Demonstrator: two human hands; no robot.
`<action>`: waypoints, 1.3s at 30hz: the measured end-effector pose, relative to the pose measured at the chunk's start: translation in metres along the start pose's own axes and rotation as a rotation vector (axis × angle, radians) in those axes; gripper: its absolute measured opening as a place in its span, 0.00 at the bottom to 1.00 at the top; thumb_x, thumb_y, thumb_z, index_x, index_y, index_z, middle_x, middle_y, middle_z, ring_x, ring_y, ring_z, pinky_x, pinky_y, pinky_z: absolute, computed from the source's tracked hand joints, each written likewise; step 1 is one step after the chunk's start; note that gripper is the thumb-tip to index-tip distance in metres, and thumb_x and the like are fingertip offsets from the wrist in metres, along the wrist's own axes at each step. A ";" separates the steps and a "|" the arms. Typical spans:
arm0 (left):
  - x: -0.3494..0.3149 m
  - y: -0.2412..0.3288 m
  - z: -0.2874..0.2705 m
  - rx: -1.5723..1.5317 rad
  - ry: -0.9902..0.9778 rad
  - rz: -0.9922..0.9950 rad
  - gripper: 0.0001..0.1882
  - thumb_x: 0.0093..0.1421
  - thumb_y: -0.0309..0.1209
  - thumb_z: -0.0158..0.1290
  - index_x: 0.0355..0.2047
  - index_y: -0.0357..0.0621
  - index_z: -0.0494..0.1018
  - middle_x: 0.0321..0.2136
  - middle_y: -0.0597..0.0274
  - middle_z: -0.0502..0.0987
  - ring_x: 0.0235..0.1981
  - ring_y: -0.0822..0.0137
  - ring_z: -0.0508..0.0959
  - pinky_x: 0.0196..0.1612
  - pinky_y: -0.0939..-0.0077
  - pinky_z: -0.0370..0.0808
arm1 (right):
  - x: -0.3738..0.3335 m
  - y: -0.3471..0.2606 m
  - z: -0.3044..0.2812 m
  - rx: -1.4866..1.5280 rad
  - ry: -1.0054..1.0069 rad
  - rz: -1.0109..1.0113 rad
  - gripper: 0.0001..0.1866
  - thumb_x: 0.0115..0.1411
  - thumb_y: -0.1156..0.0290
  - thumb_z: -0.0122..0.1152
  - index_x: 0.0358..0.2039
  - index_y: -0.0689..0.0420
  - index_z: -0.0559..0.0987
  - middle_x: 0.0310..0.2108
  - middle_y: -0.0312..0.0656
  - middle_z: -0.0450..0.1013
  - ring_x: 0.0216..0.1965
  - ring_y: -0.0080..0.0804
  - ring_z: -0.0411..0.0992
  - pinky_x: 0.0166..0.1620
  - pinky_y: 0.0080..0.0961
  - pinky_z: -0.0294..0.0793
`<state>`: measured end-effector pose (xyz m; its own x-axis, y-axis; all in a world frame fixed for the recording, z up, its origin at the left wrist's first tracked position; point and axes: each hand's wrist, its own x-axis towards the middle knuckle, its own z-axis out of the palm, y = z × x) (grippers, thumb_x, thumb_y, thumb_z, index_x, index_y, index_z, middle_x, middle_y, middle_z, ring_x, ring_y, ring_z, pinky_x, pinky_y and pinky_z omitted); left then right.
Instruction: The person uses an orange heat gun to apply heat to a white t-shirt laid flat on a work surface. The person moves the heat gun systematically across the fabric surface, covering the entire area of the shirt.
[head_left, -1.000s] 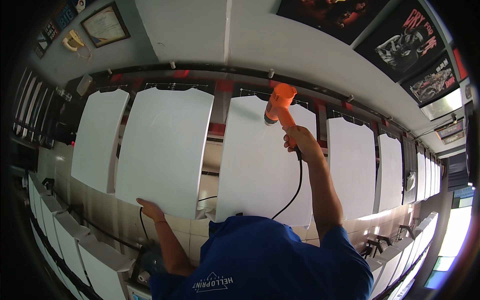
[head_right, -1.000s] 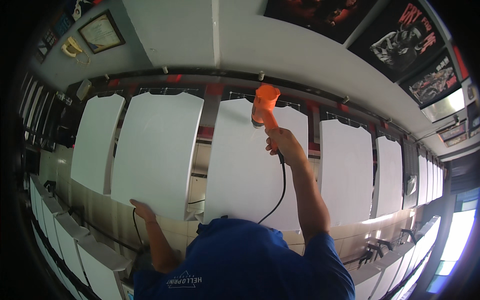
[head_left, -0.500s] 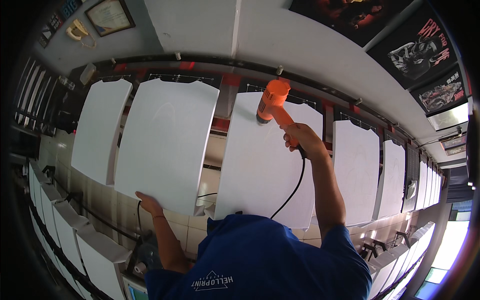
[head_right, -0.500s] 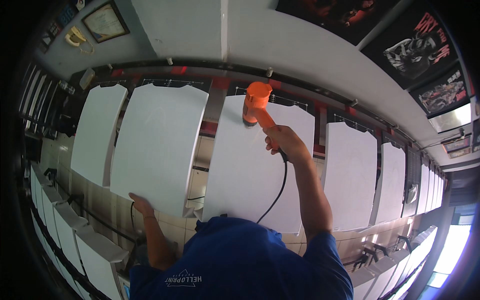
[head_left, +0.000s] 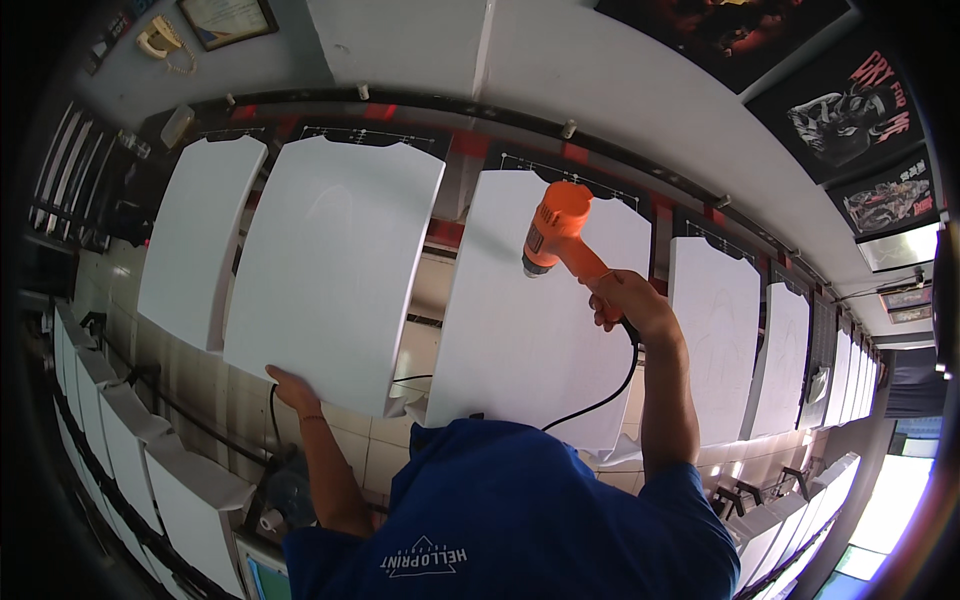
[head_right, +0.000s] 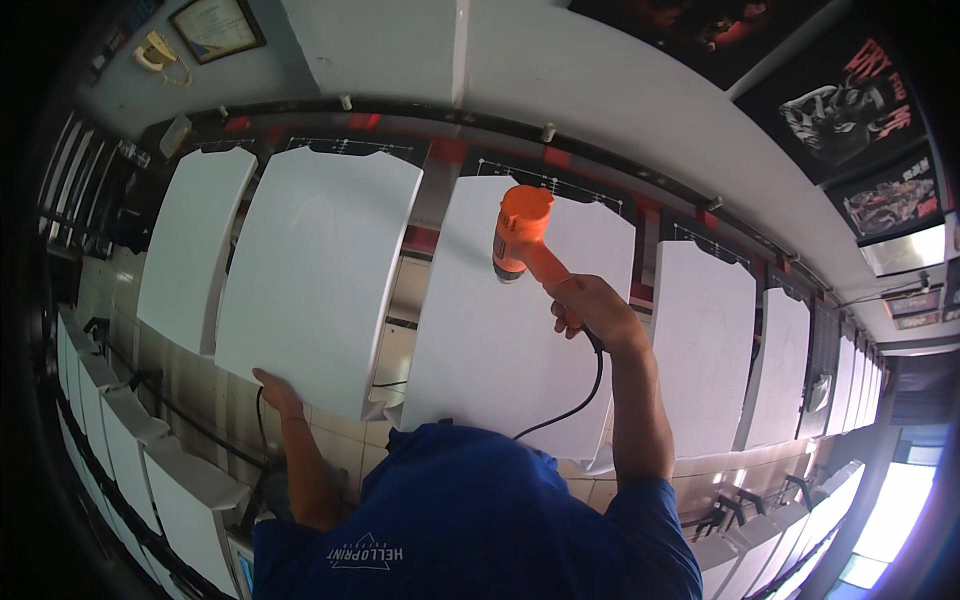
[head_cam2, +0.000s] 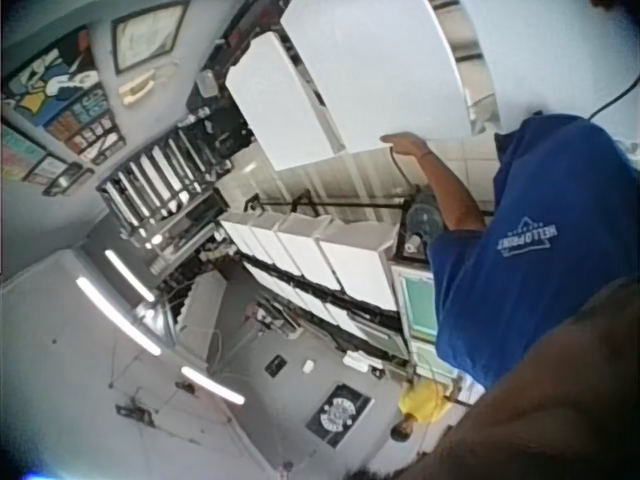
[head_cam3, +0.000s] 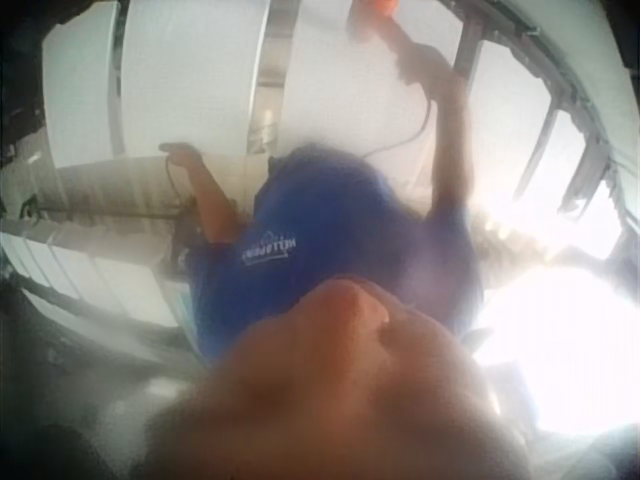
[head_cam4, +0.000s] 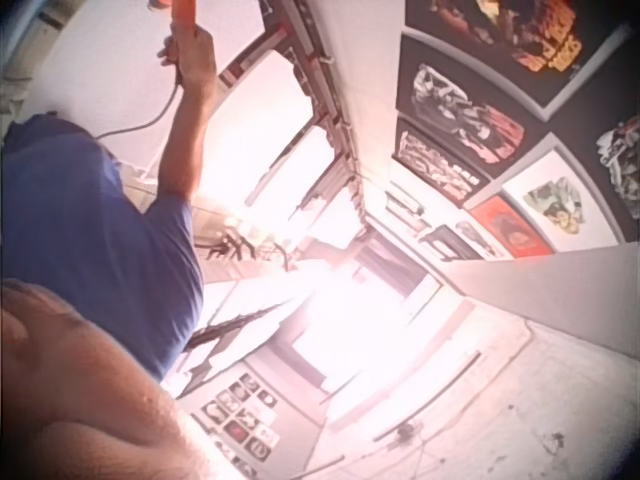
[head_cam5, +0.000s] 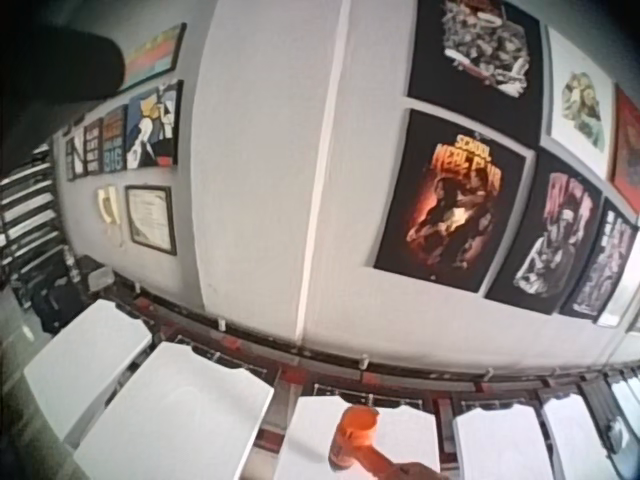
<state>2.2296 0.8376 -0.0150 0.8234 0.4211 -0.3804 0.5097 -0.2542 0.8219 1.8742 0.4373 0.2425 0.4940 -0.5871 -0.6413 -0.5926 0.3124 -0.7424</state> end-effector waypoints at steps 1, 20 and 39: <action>-0.001 0.002 0.000 0.000 -0.007 -0.005 0.42 0.65 0.60 0.36 0.31 0.21 0.72 0.33 0.47 0.74 0.32 0.59 0.71 0.40 0.63 0.71 | 0.002 0.004 0.003 0.017 -0.004 -0.033 0.15 0.61 0.60 0.56 0.34 0.60 0.73 0.23 0.35 0.70 0.24 0.23 0.72 0.27 0.21 0.72; -0.002 0.005 0.002 -0.011 0.027 0.005 0.41 0.66 0.59 0.35 0.29 0.23 0.71 0.30 0.49 0.74 0.29 0.59 0.71 0.38 0.62 0.71 | 0.061 -0.024 0.033 0.055 -0.052 -0.215 0.15 0.61 0.59 0.55 0.33 0.60 0.73 0.24 0.34 0.69 0.25 0.22 0.71 0.28 0.20 0.72; -0.004 0.002 0.001 0.048 -0.008 -0.047 0.46 0.65 0.62 0.33 0.35 0.16 0.71 0.37 0.39 0.75 0.35 0.52 0.73 0.45 0.59 0.70 | 0.012 0.008 0.038 0.018 -0.175 -0.079 0.17 0.62 0.60 0.55 0.38 0.64 0.72 0.22 0.35 0.70 0.22 0.22 0.72 0.25 0.20 0.73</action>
<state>2.2278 0.8350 -0.0120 0.7998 0.4271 -0.4219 0.5594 -0.2754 0.7818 1.9000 0.4613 0.2215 0.6429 -0.4717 -0.6034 -0.5366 0.2847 -0.7943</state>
